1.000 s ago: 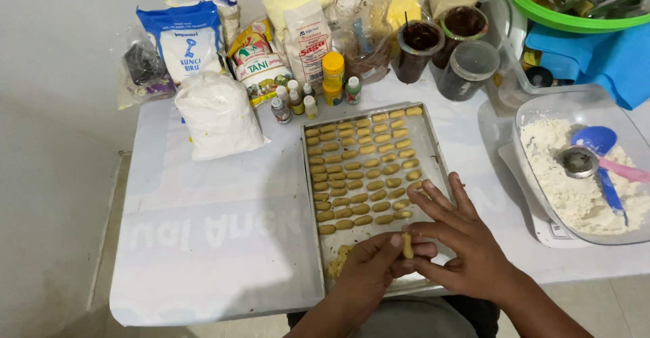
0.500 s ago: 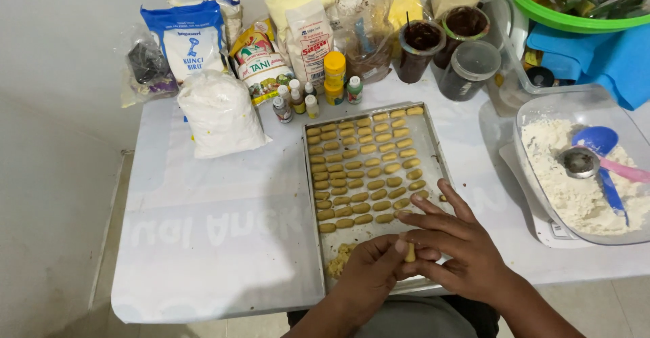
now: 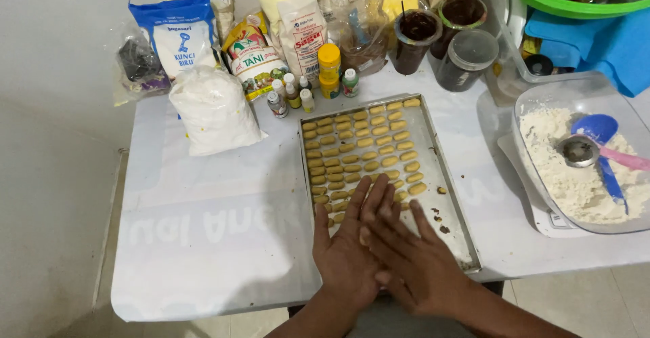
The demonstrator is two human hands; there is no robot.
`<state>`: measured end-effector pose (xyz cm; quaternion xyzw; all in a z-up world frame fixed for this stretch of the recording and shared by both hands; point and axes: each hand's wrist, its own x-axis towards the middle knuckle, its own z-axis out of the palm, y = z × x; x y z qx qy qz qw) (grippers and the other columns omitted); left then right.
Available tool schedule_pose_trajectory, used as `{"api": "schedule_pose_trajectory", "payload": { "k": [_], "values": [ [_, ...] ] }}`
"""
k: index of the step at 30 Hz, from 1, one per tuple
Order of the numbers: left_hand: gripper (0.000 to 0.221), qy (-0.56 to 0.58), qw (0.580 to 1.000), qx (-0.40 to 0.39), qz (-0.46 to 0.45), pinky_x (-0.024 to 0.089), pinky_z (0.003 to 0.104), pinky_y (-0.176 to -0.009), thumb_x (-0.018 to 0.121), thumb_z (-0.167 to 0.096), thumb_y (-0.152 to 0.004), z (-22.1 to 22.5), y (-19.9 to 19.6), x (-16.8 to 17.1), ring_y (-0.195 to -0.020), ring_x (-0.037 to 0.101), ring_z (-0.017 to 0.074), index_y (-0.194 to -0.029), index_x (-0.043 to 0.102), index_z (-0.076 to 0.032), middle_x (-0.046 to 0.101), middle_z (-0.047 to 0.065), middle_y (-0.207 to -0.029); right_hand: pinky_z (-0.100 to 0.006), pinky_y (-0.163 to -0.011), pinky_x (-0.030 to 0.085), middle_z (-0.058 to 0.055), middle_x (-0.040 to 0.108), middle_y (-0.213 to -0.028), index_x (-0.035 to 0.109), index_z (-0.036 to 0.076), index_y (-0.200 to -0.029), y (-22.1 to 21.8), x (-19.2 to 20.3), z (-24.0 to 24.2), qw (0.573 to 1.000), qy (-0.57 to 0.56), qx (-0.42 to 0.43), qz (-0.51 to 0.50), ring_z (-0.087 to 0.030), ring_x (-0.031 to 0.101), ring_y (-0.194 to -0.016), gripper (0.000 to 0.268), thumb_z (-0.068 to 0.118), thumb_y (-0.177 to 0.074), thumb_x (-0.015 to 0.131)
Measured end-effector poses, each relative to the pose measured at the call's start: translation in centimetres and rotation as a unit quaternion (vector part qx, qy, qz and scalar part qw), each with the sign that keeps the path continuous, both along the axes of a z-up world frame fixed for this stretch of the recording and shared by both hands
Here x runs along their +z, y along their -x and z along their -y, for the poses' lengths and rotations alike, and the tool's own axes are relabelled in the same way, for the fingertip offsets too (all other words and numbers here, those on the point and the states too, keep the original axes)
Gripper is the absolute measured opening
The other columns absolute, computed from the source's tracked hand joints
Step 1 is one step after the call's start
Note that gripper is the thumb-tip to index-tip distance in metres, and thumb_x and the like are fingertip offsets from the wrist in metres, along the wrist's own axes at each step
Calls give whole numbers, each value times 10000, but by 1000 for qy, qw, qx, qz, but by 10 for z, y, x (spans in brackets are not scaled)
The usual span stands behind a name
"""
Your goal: Shaping small pieces of dough and placing them on a baking tray
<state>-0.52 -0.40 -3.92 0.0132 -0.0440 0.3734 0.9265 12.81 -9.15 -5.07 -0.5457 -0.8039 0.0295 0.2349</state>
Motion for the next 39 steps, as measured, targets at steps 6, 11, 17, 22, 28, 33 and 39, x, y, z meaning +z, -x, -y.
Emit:
{"api": "schedule_pose_trajectory", "payload": {
  "k": [6, 11, 17, 22, 28, 33, 39],
  "values": [
    [787, 41, 991, 22, -127, 394, 303, -1167, 439, -613, -1020, -2, 1, 4, -1555, 279, 252, -1572, 416, -53, 365, 142, -1664, -657, -1313, 147, -148, 537, -1537, 575, 150, -1434, -6, 3, -3, 986, -86, -77, -123, -399, 435, -1508, 398, 207, -1041, 551],
    [743, -22, 990, 35, -138, 278, 332, -1214, 393, -604, -1056, 3, -3, -3, -1569, 225, 222, -1589, 403, -86, 332, 112, -1682, -561, -1273, 282, -121, 678, -1349, 743, 113, -1169, 13, 21, -5, 967, -80, -125, -205, -290, 644, -1308, 243, 175, -936, 711],
    [737, -57, 976, 58, -204, 104, 358, -1291, 279, -590, -1050, 1, -9, 3, -1584, 239, 216, -1568, 416, -83, 357, 133, -1675, -479, -1217, 385, -2, 785, -1105, 745, 129, -1088, 13, 18, -3, 965, -63, -122, -224, -175, 746, -1098, 239, 173, -859, 798],
    [738, -63, 979, 68, -182, 166, 340, -1291, 320, -569, -1064, 3, -12, -7, -1563, 289, 235, -1547, 429, -22, 366, 182, -1656, -439, -1150, 456, -21, 778, -1135, 762, 118, -1096, 12, 15, 1, 944, 8, -149, -293, -196, 715, -1111, 258, 206, -856, 801],
    [700, -114, 956, 87, -258, 148, 378, -1294, 291, -561, -1062, 7, -11, -2, -1574, 283, 242, -1516, 442, -51, 370, 174, -1662, -299, -887, 550, -3, 776, -992, 784, 145, -1011, 14, 19, 5, 907, 106, -179, -365, -154, 727, -1001, 184, 167, -833, 823],
    [646, -200, 915, 124, -328, 190, 342, -1314, 247, -480, -1090, 11, -10, 17, -1570, 306, 251, -1492, 470, -26, 432, 178, -1618, -310, -876, 568, -45, 751, -1012, 776, 116, -1023, 9, 14, 6, 865, 167, -159, -445, -167, 739, -969, 191, 114, -839, 822],
    [656, -167, 937, 111, -288, 179, 387, -1299, 254, -489, -1090, 9, -10, 3, -1568, 305, 266, -1506, 442, -17, 409, 200, -1632, -296, -842, 592, -36, 763, -991, 806, 135, -1064, -2, 22, -3, 913, 110, -84, -383, -169, 766, -922, 216, 124, -848, 813]
  ]
}}
